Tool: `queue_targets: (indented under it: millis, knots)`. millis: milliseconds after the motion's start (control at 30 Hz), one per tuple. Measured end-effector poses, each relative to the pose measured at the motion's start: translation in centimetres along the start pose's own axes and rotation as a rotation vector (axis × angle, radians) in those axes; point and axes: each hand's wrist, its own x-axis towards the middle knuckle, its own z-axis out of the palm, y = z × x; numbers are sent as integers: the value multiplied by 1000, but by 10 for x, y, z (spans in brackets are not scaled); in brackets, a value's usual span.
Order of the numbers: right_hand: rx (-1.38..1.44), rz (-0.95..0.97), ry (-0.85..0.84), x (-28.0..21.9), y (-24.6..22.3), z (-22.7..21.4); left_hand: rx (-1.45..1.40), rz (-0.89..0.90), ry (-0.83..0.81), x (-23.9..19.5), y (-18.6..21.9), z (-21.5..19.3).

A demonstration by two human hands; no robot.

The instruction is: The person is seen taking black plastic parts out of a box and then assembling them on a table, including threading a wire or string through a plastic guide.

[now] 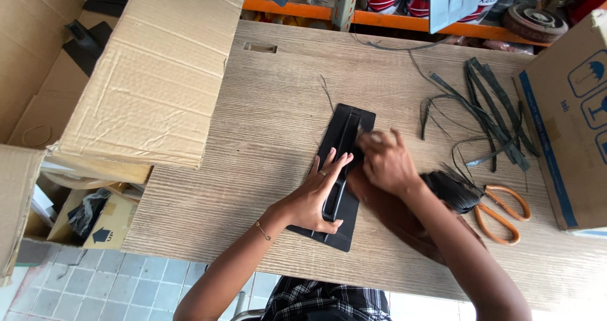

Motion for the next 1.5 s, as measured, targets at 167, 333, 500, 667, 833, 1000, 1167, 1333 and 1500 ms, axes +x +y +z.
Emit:
queue_targets:
  millis: [167,333,500,667,833,1000,1167,1333,1500]
  knots:
    - [113,53,162,24,31,27,-6,-34,-11,2,7,-6]
    - [572,172,259,20,33,36,-7,-9,36,-2,3,1]
    - [719,387,163,14,20,19,-6,-31,59,-2,2,5]
    - [837,403,7,9,16,18,-24,-33,58,-3,6,3]
    - [860,462,-81,8,13,19,-1,-18,67,-3,11,4]
    - [922,516,-97,11,8,20,6,-47,34,-1,13,2]
    - [895,530,-41,21,20,40,58,-36,36,-1,17,-3]
    - [852,482,108,43,44,56,76,-34,14,0,21,-7]
    - [863,672,22,72,67,57,84,-63,-47,2,20,-9]
